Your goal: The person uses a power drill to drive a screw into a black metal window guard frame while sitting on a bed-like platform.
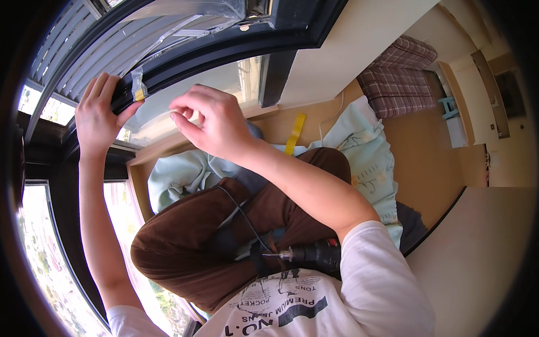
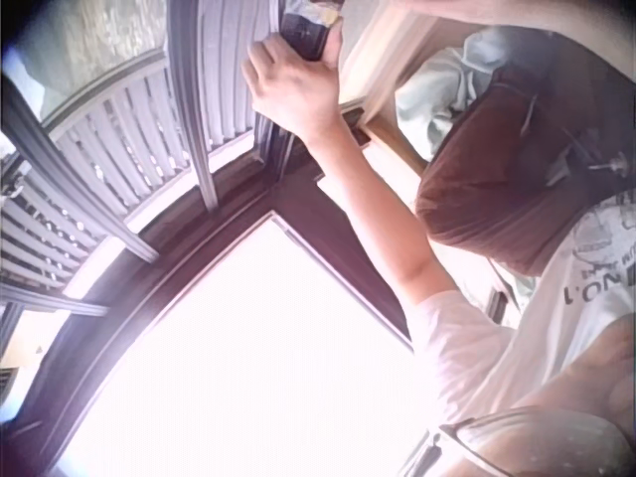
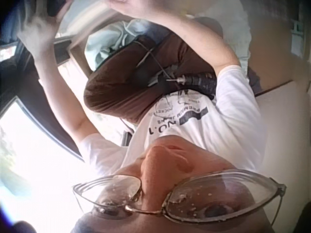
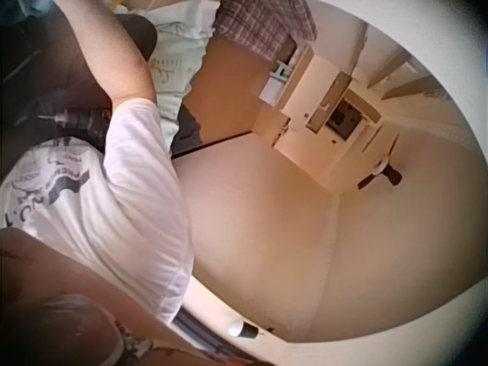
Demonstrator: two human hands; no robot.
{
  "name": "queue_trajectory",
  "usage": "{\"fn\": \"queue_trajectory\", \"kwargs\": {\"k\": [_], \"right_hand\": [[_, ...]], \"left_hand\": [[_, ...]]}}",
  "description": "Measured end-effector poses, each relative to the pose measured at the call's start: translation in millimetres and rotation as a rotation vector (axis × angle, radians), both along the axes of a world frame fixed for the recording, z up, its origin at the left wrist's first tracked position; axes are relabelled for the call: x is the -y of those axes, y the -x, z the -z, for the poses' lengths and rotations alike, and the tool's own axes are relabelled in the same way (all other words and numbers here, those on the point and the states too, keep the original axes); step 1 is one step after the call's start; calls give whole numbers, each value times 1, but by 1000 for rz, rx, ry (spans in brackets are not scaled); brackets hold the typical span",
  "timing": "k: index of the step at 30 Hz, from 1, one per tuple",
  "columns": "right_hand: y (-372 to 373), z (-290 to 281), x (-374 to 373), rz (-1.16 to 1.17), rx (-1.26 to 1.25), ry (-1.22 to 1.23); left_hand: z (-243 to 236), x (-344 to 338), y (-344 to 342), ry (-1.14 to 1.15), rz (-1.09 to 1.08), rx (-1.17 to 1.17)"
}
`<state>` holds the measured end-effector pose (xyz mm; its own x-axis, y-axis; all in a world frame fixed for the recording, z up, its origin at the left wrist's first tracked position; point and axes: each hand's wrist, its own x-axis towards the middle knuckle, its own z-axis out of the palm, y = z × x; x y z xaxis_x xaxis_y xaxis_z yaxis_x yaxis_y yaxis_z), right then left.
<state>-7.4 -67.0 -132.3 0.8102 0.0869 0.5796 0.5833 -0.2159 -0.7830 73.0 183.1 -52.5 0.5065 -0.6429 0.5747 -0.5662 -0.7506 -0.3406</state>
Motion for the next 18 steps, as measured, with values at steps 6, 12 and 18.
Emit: {"fn": "queue_trajectory", "kwargs": {"k": [6,12,18], "right_hand": [[-36,-44,72,533,849,679],[-60,-43,85,477,919,843],[-59,-59,73,464,973,780]], "left_hand": [[0,-3,-2,1,18,31],[2,-1,-4,-5,20,32],[4,-5,-3,0,30,84]]}}
